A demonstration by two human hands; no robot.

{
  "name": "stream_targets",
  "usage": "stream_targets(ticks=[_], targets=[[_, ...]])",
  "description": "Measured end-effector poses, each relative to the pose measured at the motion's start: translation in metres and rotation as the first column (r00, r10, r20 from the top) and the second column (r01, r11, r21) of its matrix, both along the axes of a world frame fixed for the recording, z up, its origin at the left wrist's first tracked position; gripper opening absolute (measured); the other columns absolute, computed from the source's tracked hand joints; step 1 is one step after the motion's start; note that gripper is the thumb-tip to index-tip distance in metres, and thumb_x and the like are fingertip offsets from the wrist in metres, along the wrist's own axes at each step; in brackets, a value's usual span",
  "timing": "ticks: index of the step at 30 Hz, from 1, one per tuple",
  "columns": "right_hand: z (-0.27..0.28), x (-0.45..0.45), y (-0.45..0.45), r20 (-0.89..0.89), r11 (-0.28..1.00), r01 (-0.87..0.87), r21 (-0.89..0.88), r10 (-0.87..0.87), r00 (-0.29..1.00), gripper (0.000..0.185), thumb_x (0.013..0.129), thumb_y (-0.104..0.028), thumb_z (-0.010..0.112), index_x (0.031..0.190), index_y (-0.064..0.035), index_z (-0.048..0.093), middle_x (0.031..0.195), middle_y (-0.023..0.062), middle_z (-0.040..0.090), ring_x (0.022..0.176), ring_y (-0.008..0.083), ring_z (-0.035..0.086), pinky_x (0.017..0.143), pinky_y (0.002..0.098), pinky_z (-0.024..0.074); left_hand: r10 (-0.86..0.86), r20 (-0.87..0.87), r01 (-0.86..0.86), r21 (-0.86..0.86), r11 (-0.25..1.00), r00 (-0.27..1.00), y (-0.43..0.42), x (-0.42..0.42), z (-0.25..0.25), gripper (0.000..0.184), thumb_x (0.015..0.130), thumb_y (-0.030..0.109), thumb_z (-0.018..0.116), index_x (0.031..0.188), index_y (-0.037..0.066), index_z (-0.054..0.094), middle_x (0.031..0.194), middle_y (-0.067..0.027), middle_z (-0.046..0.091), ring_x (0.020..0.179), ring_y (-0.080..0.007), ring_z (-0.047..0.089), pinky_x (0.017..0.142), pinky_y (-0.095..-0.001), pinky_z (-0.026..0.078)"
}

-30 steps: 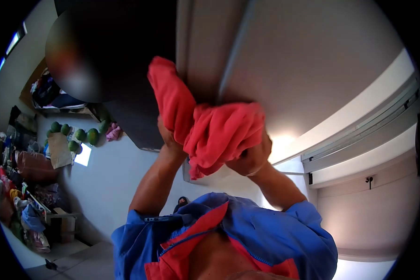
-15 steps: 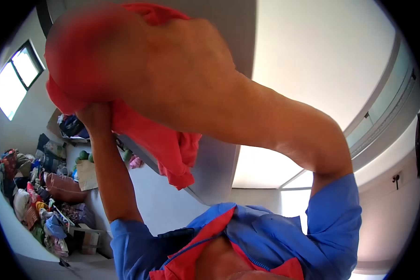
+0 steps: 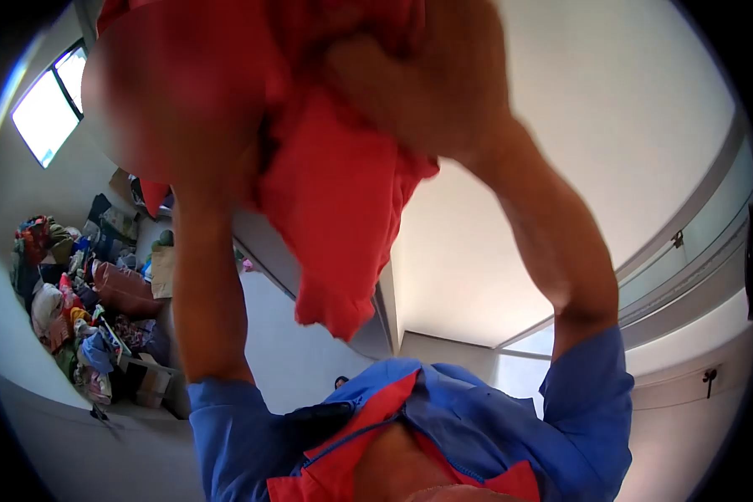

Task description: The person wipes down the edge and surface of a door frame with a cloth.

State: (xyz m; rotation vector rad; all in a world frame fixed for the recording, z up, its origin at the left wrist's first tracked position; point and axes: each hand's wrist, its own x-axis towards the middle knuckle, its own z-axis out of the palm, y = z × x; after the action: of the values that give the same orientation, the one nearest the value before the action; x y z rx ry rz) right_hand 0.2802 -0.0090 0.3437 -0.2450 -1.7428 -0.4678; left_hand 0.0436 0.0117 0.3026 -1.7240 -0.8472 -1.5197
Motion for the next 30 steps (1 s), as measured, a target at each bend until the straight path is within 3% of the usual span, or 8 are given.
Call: stream_targets(ticks=[3,8,12,17,20,24,28,30], targets=[[-0.07,0.005,0.013,-0.15,0.907,-0.311,-0.282,0.278,0.949,0.059,0.068,-0.021,0.072,0.124,-0.0082,0.059,0.1,0.0169,0.071,0.094,0.0433,0.068,0.084,0.044,0.0563,0.156,-0.187,-0.148,0.055,0.987,0.97,0.0,0.003,-0.035,0.093,0.069,0.037,0.084,0.148,0.003,0.047,0.15,-0.0253,0.049,0.138,-0.0489,0.046,0.117,-0.0528,0.036],[-0.125,0.013,0.005,-0.148,0.793,-0.35,-0.498,0.32,0.936,0.058,0.07,-0.022,0.073,0.123,-0.0044,0.056,0.107,0.0176,0.069,0.091,0.0433,0.067,0.078,0.0469,0.0558,0.067,-0.308,-0.129,-0.186,0.974,0.949,0.005,-0.028,-0.082,0.097,0.071,0.047,0.086,0.149,0.003,0.047,0.155,-0.0244,0.044,0.141,-0.0445,0.045,0.116,-0.0592,0.035],[-0.249,0.007,0.007,-0.145,0.794,-0.234,-0.561,0.183,0.972,0.078,0.073,-0.025,0.071,0.143,-0.0004,0.047,0.128,0.0241,0.062,0.096,0.0458,0.067,0.081,0.0477,0.0573,-0.098,-0.218,0.041,-0.252,0.967,0.971,0.004,-0.014,-0.222,0.091,0.076,0.05,0.083,0.147,0.004,0.049,0.154,-0.0225,0.046,0.14,-0.0441,0.046,0.116,-0.062,0.033],[-0.384,0.001,-0.025,-0.251,0.421,-0.274,-0.865,0.11,0.962,0.066,0.078,-0.032,0.088,0.131,-0.0041,0.06,0.126,0.0161,0.067,0.111,0.033,0.069,0.094,0.0406,0.0547,-0.211,-0.141,0.155,-0.327,0.932,0.967,-0.025,0.015,-0.388,0.085,0.081,0.052,0.081,0.146,0.005,0.052,0.153,-0.0205,0.048,0.139,-0.0436,0.047,0.116,-0.0647,0.031],[-0.393,-0.006,-0.031,-0.387,0.292,-0.366,-0.883,-0.014,0.922,0.064,0.077,-0.031,0.089,0.129,-0.0054,0.061,0.123,0.0141,0.068,0.111,0.0304,0.069,0.095,0.0395,0.0539,-0.051,-0.179,-0.005,-0.298,0.955,0.982,-0.028,0.01,-0.404,0.076,0.084,0.052,0.078,0.141,0.006,0.058,0.148,-0.02,0.051,0.136,-0.0437,0.047,0.116,-0.0646,0.028],[-0.347,0.0,-0.032,-0.307,0.451,-0.276,-0.849,0.006,0.952,0.071,0.073,-0.035,0.092,0.13,-0.0056,0.06,0.121,0.0138,0.068,0.107,0.0309,0.069,0.092,0.0387,0.0547,-0.055,-0.258,-0.014,-0.256,0.967,0.965,-0.022,0.005,-0.358,0.066,0.087,0.05,0.076,0.135,0.008,0.061,0.142,-0.0194,0.056,0.13,-0.0439,0.05,0.113,-0.0639,0.029],[-0.363,-0.012,-0.033,-0.18,0.623,-0.08,-0.778,-0.099,0.979,0.072,0.071,-0.036,0.092,0.129,-0.0064,0.06,0.124,0.0161,0.067,0.107,0.0356,0.068,0.088,0.0442,0.0544,-0.162,-0.221,0.112,-0.223,0.968,0.962,-0.018,0.008,-0.357,0.058,0.087,0.048,0.075,0.129,0.008,0.067,0.138,-0.016,0.059,0.128,-0.0422,0.054,0.115,-0.0632,0.029],[-0.384,-0.018,-0.048,0.069,0.604,0.292,-0.742,-0.364,0.929,0.082,0.071,-0.036,0.091,0.138,-0.0058,0.056,0.124,0.0181,0.066,0.103,0.0387,0.069,0.085,0.0469,0.0573,-0.193,-0.203,0.149,-0.214,0.965,0.96,-0.02,0.009,-0.373,0.057,0.088,0.047,0.075,0.127,0.008,0.068,0.137,-0.0152,0.06,0.127,-0.0417,0.055,0.115,-0.0631,0.029]])
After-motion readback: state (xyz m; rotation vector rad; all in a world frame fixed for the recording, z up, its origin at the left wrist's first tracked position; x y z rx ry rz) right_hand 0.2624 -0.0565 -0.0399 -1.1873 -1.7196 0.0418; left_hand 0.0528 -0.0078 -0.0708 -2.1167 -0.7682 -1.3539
